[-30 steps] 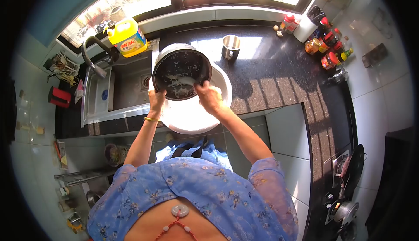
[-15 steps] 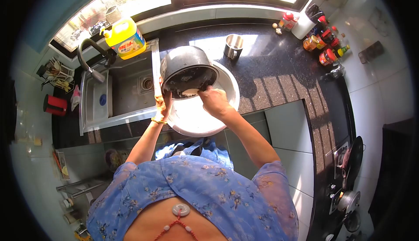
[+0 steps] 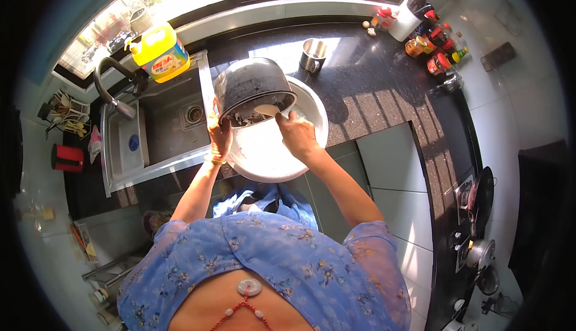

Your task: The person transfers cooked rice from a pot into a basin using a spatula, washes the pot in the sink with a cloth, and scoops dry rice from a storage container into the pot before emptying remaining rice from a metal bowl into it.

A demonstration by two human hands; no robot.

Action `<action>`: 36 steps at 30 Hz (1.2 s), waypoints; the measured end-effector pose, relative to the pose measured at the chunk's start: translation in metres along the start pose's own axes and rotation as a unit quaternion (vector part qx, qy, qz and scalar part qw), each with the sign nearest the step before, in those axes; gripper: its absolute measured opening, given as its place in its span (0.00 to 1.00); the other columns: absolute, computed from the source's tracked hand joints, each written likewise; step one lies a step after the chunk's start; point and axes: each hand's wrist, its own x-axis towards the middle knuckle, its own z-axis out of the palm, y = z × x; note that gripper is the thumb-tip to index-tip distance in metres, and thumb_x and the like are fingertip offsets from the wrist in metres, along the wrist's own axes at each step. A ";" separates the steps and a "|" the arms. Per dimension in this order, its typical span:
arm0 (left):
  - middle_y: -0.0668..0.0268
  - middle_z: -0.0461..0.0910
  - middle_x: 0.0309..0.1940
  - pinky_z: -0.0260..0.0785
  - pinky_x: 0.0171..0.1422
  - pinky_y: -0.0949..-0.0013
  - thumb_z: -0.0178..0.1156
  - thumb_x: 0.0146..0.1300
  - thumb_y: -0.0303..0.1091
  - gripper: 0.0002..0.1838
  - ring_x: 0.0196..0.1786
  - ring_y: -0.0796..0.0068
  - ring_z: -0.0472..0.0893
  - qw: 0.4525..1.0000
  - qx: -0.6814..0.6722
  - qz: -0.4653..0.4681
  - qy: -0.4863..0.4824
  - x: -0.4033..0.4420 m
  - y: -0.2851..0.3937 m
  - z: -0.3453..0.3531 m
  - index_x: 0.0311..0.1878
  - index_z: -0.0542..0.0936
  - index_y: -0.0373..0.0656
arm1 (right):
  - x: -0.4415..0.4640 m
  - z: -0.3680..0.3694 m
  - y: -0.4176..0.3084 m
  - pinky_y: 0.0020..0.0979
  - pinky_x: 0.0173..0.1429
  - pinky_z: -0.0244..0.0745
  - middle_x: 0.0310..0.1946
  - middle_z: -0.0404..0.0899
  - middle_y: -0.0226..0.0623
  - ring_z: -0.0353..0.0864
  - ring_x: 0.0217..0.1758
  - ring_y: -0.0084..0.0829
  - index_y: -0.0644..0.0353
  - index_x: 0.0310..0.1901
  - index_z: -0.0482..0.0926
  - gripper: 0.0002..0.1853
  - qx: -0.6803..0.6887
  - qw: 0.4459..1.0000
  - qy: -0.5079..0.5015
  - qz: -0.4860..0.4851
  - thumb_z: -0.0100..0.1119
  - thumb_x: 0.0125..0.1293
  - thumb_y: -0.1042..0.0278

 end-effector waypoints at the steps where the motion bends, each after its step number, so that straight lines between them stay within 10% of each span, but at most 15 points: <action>1: 0.48 0.66 0.63 0.53 0.70 0.67 0.43 0.50 0.09 0.36 0.67 0.59 0.66 1.000 0.003 0.014 0.005 0.000 0.000 0.000 0.68 0.57 0.31 | -0.003 0.008 0.003 0.41 0.31 0.77 0.32 0.73 0.46 0.80 0.29 0.43 0.51 0.56 0.73 0.29 -0.001 1.000 -0.001 0.009 0.54 0.48 0.80; 20: 0.56 0.62 0.66 0.59 0.67 0.70 0.43 0.50 0.07 0.41 0.64 0.66 0.68 0.998 0.017 -0.034 0.057 0.006 -0.042 -0.050 0.70 0.53 0.38 | 0.033 -0.042 -0.058 0.39 0.37 0.76 0.33 0.76 0.43 0.81 0.33 0.41 0.53 0.55 0.75 0.27 0.016 0.995 -0.080 -0.048 0.51 0.51 0.84; 23: 0.62 0.67 0.59 0.63 0.58 0.74 0.46 0.48 0.10 0.41 0.57 0.71 0.70 0.936 -0.225 -0.256 0.090 0.015 -0.023 -0.091 0.70 0.55 0.41 | 0.067 -0.027 -0.088 0.43 0.48 0.74 0.38 0.78 0.53 0.79 0.40 0.50 0.61 0.55 0.72 0.23 0.292 0.956 -0.030 -0.019 0.47 0.55 0.82; 27: 0.62 0.69 0.54 0.65 0.60 0.67 0.48 0.46 0.15 0.38 0.57 0.69 0.71 0.845 -0.434 -0.303 0.074 0.003 -0.022 -0.174 0.66 0.58 0.42 | 0.107 -0.031 -0.150 0.25 0.26 0.74 0.28 0.80 0.48 0.78 0.17 0.24 0.68 0.58 0.67 0.23 0.483 0.846 -0.214 0.070 0.57 0.62 0.69; 32: 0.59 0.75 0.32 0.80 0.24 0.62 0.53 0.50 0.18 0.22 0.25 0.70 0.79 0.777 -0.308 -0.526 0.159 -0.032 -0.049 -0.257 0.51 0.65 0.38 | 0.174 0.009 -0.203 0.42 0.44 0.75 0.37 0.80 0.48 0.80 0.42 0.47 0.60 0.49 0.73 0.24 0.204 0.931 -0.242 -0.184 0.53 0.65 0.47; 36: 0.57 0.78 0.35 0.82 0.31 0.64 0.52 0.50 0.20 0.23 0.32 0.67 0.82 0.763 -0.308 -0.539 0.180 -0.041 -0.067 -0.297 0.53 0.68 0.35 | 0.277 0.043 -0.262 0.39 0.41 0.73 0.31 0.78 0.46 0.78 0.38 0.47 0.60 0.42 0.75 0.14 0.307 0.921 -0.128 -0.204 0.53 0.64 0.58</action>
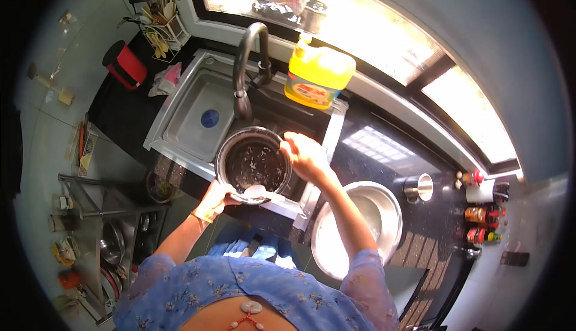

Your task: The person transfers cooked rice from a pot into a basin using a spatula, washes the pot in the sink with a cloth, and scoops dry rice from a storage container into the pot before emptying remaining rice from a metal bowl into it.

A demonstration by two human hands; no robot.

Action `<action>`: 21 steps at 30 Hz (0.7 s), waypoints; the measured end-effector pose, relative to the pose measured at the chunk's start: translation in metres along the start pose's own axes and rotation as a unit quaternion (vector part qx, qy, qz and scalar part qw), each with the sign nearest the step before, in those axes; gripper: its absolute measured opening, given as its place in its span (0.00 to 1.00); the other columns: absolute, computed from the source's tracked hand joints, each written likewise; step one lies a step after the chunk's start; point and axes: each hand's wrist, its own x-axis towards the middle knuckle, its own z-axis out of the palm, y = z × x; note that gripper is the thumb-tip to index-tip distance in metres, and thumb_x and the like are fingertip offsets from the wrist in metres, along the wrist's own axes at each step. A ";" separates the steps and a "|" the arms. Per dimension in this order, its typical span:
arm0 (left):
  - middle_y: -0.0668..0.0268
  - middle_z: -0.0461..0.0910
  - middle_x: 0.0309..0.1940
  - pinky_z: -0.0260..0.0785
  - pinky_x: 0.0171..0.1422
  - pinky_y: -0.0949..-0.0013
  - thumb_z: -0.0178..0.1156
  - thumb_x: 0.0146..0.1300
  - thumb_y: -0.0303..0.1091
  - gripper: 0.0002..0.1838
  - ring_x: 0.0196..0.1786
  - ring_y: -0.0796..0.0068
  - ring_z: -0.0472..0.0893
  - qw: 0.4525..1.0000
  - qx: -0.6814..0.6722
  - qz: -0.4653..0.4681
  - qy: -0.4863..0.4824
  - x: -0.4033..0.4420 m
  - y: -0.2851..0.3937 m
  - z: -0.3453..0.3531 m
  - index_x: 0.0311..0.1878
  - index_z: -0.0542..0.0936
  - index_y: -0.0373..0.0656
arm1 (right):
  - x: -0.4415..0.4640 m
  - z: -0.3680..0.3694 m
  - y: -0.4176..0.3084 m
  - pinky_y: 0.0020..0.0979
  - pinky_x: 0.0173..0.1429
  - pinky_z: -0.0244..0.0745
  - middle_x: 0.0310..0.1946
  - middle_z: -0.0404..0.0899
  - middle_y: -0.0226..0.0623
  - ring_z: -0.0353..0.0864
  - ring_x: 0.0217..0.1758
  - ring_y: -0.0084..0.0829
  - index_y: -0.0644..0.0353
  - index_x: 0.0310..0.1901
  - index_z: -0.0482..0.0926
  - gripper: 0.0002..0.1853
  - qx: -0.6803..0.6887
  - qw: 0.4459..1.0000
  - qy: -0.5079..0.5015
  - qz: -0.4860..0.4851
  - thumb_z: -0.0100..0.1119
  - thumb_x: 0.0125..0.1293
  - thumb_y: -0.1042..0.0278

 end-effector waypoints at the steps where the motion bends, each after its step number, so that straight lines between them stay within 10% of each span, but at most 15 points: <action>1: 0.56 0.78 0.36 0.82 0.32 0.63 0.51 0.51 0.20 0.23 0.32 0.66 0.83 1.000 -0.010 -0.008 -0.001 0.007 -0.001 -0.010 0.54 0.68 0.34 | 0.039 0.010 0.007 0.37 0.46 0.73 0.36 0.79 0.48 0.80 0.42 0.45 0.61 0.45 0.75 0.13 0.083 0.997 0.000 0.011 0.54 0.64 0.62; 10: 0.58 0.77 0.41 0.80 0.37 0.55 0.52 0.51 0.20 0.25 0.38 0.62 0.81 0.994 -0.053 -0.086 0.033 0.060 0.022 -0.045 0.56 0.66 0.39 | 0.302 0.173 0.094 0.36 0.64 0.64 0.57 0.70 0.59 0.69 0.63 0.48 0.69 0.62 0.62 0.34 0.088 0.995 -0.037 -0.026 0.57 0.62 0.53; 16: 0.57 0.77 0.42 0.80 0.35 0.53 0.50 0.50 0.18 0.25 0.37 0.59 0.81 0.994 -0.036 -0.097 0.040 0.104 0.027 -0.048 0.55 0.67 0.37 | 0.239 0.136 0.081 0.38 0.54 0.71 0.45 0.77 0.53 0.77 0.53 0.43 0.64 0.53 0.72 0.22 0.122 0.987 -0.023 -0.103 0.59 0.59 0.63; 18: 0.56 0.77 0.42 0.80 0.36 0.52 0.50 0.50 0.18 0.25 0.38 0.59 0.81 0.994 -0.009 -0.099 0.037 0.114 0.034 -0.045 0.55 0.67 0.37 | 0.208 0.122 0.079 0.38 0.50 0.73 0.41 0.79 0.49 0.79 0.47 0.45 0.63 0.45 0.76 0.13 0.060 0.995 0.039 0.067 0.56 0.59 0.70; 21: 0.55 0.77 0.42 0.80 0.37 0.52 0.50 0.50 0.19 0.25 0.38 0.58 0.82 0.994 0.034 -0.105 0.021 0.120 0.047 -0.042 0.55 0.67 0.37 | 0.127 0.110 0.064 0.39 0.47 0.74 0.36 0.79 0.43 0.79 0.44 0.45 0.61 0.39 0.77 0.11 -0.040 0.997 0.019 0.058 0.54 0.52 0.76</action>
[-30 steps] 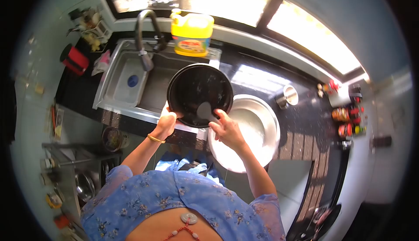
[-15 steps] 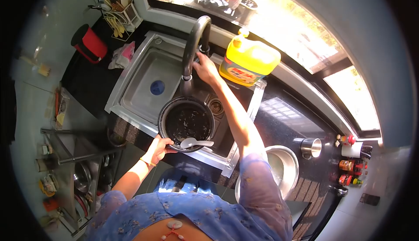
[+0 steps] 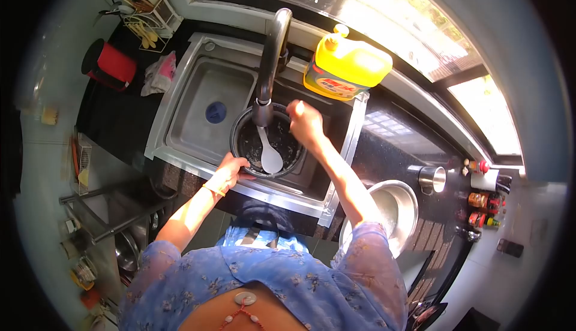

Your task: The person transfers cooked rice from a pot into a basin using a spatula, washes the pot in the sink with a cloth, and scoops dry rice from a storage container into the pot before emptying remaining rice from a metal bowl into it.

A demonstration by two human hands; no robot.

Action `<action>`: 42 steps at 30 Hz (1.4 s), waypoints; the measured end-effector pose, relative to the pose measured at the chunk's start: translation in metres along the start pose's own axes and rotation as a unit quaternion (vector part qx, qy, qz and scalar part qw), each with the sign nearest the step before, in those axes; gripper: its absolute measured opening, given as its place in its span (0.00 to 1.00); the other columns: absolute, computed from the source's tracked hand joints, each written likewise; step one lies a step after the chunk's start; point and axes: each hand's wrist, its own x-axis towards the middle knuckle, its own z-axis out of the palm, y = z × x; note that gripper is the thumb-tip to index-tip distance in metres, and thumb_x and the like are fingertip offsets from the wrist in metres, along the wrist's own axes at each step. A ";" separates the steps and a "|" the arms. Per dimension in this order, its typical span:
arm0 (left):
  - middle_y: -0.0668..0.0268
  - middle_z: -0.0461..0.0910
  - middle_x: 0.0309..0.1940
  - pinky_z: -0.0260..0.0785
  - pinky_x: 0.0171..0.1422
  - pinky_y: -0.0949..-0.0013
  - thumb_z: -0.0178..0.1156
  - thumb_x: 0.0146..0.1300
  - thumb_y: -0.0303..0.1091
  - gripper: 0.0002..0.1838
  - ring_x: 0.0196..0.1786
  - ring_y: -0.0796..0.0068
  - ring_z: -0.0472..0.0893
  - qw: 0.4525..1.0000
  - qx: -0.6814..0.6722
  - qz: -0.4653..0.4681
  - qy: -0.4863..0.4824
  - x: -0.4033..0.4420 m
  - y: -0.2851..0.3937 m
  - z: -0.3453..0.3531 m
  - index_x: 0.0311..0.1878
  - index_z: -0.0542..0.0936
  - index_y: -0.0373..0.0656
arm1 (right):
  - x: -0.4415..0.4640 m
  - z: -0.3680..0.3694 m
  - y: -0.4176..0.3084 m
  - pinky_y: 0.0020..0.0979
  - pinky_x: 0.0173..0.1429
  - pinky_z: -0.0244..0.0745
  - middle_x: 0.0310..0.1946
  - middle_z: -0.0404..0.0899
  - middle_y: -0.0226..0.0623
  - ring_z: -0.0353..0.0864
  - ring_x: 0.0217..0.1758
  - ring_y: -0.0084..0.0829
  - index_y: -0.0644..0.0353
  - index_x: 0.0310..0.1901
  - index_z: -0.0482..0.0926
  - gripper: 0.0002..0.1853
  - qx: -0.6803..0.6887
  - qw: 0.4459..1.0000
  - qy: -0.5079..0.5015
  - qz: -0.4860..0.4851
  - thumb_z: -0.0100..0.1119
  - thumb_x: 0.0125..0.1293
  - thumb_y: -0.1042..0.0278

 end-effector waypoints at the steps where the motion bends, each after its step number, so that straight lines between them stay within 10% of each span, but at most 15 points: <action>1: 0.55 0.77 0.42 0.80 0.37 0.51 0.50 0.50 0.19 0.25 0.39 0.58 0.82 1.000 0.016 -0.006 -0.011 0.000 0.005 0.001 0.55 0.67 0.37 | -0.020 0.000 -0.004 0.38 0.46 0.74 0.34 0.79 0.41 0.79 0.43 0.43 0.60 0.39 0.78 0.12 -0.019 0.999 -0.041 -0.022 0.55 0.49 0.77; 5: 0.56 0.77 0.42 0.81 0.37 0.53 0.51 0.51 0.20 0.25 0.39 0.59 0.82 0.991 0.087 0.007 -0.097 -0.007 0.022 0.003 0.56 0.66 0.35 | -0.042 0.031 -0.012 0.32 0.44 0.72 0.35 0.76 0.31 0.74 0.45 0.33 0.55 0.41 0.78 0.17 -0.168 0.914 -0.155 -0.335 0.58 0.45 0.74; 15: 0.54 0.72 0.38 0.80 0.38 0.45 0.52 0.52 0.20 0.17 0.37 0.56 0.80 0.993 0.068 -0.014 -0.098 -0.014 0.038 0.000 0.46 0.65 0.34 | -0.046 0.038 -0.004 0.34 0.42 0.63 0.18 0.70 0.28 0.71 0.33 0.28 0.52 0.24 0.76 0.05 -0.285 0.865 -0.101 -0.401 0.56 0.51 0.62; 20: 0.53 0.71 0.45 0.81 0.37 0.53 0.53 0.48 0.19 0.26 0.45 0.56 0.78 0.989 0.101 0.010 -0.111 -0.003 0.038 0.002 0.54 0.62 0.37 | -0.051 0.001 -0.036 0.42 0.28 0.76 0.23 0.80 0.48 0.83 0.28 0.46 0.63 0.36 0.74 0.07 -0.257 0.937 -0.203 -0.125 0.50 0.56 0.72; 24: 0.53 0.71 0.46 0.81 0.36 0.54 0.53 0.48 0.19 0.27 0.45 0.56 0.78 0.986 0.116 0.032 -0.116 -0.003 0.036 0.010 0.55 0.61 0.38 | -0.041 -0.002 -0.028 0.41 0.29 0.77 0.22 0.80 0.48 0.83 0.25 0.44 0.68 0.34 0.73 0.08 -0.245 0.967 -0.072 -0.013 0.50 0.57 0.72; 31: 0.53 0.70 0.46 0.81 0.33 0.55 0.51 0.48 0.18 0.28 0.44 0.56 0.78 0.985 0.143 0.034 -0.088 0.014 0.047 0.023 0.56 0.60 0.40 | -0.071 0.028 -0.031 0.42 0.26 0.75 0.19 0.79 0.45 0.82 0.24 0.44 0.71 0.40 0.73 0.13 -0.201 0.938 -0.259 -0.116 0.48 0.55 0.71; 37: 0.54 0.72 0.44 0.81 0.30 0.55 0.50 0.48 0.16 0.30 0.40 0.55 0.80 0.985 0.141 0.012 -0.098 0.019 0.056 0.021 0.57 0.60 0.42 | -0.045 0.015 -0.013 0.40 0.24 0.75 0.18 0.78 0.45 0.81 0.21 0.42 0.71 0.43 0.73 0.15 -0.230 0.968 -0.077 -0.068 0.49 0.56 0.70; 42: 0.54 0.71 0.44 0.81 0.29 0.53 0.48 0.48 0.15 0.30 0.40 0.55 0.79 0.982 0.169 0.065 -0.062 0.019 0.059 0.019 0.58 0.59 0.43 | -0.067 0.015 -0.037 0.40 0.30 0.78 0.22 0.81 0.47 0.83 0.26 0.42 0.64 0.28 0.78 0.07 -0.270 0.932 -0.237 -0.049 0.52 0.53 0.70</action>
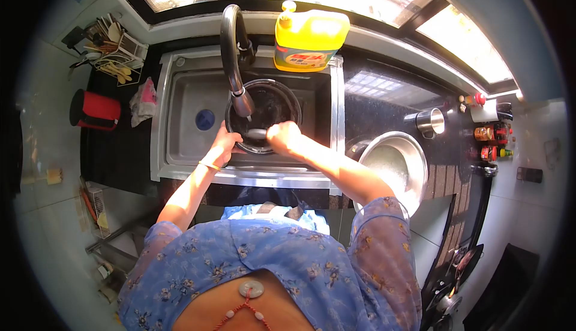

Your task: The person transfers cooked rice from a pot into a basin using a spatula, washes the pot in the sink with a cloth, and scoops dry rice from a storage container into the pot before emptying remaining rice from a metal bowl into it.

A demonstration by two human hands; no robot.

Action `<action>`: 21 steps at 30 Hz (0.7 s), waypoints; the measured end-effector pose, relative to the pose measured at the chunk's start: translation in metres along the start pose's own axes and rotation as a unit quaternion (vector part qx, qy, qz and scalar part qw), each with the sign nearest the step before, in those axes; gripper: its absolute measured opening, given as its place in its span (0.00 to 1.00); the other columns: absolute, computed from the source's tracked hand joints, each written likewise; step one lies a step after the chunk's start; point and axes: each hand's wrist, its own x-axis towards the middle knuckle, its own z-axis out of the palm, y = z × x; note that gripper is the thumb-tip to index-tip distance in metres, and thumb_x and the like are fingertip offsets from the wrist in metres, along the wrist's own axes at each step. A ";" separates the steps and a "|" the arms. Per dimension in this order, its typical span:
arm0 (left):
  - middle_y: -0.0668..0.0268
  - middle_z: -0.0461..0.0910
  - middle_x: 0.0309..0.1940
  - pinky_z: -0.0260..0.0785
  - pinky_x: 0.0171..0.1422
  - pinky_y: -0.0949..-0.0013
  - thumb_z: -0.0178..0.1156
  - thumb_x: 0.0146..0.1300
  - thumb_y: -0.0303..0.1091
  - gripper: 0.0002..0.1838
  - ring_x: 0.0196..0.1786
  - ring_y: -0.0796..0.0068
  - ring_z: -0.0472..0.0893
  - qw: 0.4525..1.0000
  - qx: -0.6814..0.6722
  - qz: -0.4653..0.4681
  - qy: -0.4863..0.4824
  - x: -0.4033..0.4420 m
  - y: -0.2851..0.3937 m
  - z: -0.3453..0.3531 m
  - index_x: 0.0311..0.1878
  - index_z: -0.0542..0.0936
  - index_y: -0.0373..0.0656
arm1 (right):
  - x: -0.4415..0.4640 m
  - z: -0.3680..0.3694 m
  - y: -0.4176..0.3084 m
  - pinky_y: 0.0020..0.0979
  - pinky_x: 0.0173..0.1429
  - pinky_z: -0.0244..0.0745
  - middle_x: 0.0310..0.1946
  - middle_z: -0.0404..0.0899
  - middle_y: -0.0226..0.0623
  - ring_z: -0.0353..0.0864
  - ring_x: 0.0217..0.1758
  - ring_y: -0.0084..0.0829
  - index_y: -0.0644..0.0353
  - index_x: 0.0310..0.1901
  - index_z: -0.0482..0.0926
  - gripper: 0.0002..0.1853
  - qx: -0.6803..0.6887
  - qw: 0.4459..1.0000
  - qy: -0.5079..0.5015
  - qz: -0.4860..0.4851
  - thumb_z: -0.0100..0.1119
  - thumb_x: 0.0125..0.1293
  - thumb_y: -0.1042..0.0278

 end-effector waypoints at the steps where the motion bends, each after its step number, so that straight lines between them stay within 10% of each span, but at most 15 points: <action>1: 0.54 0.71 0.44 0.81 0.29 0.53 0.48 0.48 0.15 0.30 0.40 0.55 0.79 1.000 0.000 -0.002 0.000 0.000 0.002 -0.001 0.58 0.59 0.43 | 0.004 -0.013 0.007 0.39 0.30 0.78 0.23 0.81 0.46 0.83 0.26 0.42 0.63 0.29 0.79 0.07 0.017 0.999 -0.010 0.031 0.53 0.53 0.70; 21: 0.58 0.75 0.44 0.81 0.29 0.55 0.55 0.63 0.32 0.21 0.39 0.61 0.82 0.999 -0.028 -0.022 -0.022 0.006 -0.009 0.007 0.57 0.61 0.45 | 0.002 -0.018 -0.006 0.38 0.40 0.79 0.30 0.83 0.45 0.85 0.37 0.41 0.59 0.33 0.84 0.10 0.126 0.983 -0.093 0.095 0.54 0.52 0.68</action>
